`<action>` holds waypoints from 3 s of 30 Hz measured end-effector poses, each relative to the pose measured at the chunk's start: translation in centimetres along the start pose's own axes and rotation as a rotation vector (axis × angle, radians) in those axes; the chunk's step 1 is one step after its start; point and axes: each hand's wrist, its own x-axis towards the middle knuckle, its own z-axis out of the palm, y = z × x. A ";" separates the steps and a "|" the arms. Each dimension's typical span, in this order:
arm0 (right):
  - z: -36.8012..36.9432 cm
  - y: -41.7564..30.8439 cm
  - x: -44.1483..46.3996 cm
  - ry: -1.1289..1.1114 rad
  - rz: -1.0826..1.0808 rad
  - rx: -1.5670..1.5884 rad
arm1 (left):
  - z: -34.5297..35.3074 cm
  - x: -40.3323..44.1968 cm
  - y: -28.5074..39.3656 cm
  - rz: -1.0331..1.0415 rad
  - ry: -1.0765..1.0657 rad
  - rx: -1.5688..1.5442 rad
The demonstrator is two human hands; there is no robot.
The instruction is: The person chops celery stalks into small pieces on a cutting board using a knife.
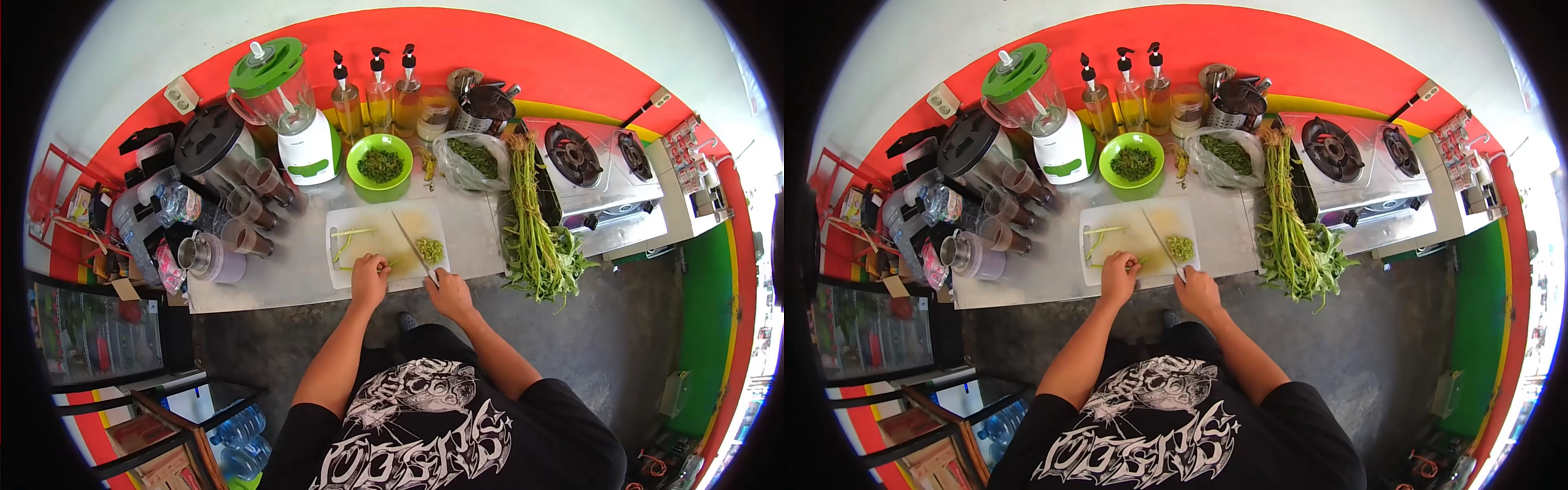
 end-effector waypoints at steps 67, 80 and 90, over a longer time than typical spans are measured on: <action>2.9 -7.0 1.5 -0.291 -0.033 -0.274 | -0.5 0.6 0.2 -0.056 -0.067 -0.003; 3.4 -6.5 1.8 -0.234 -0.077 -0.265 | -0.5 0.5 0.4 -0.044 -0.040 0.003; 3.8 -6.3 2.2 -0.256 -0.060 -0.249 | -0.3 0.3 -0.1 0.001 -0.031 -0.012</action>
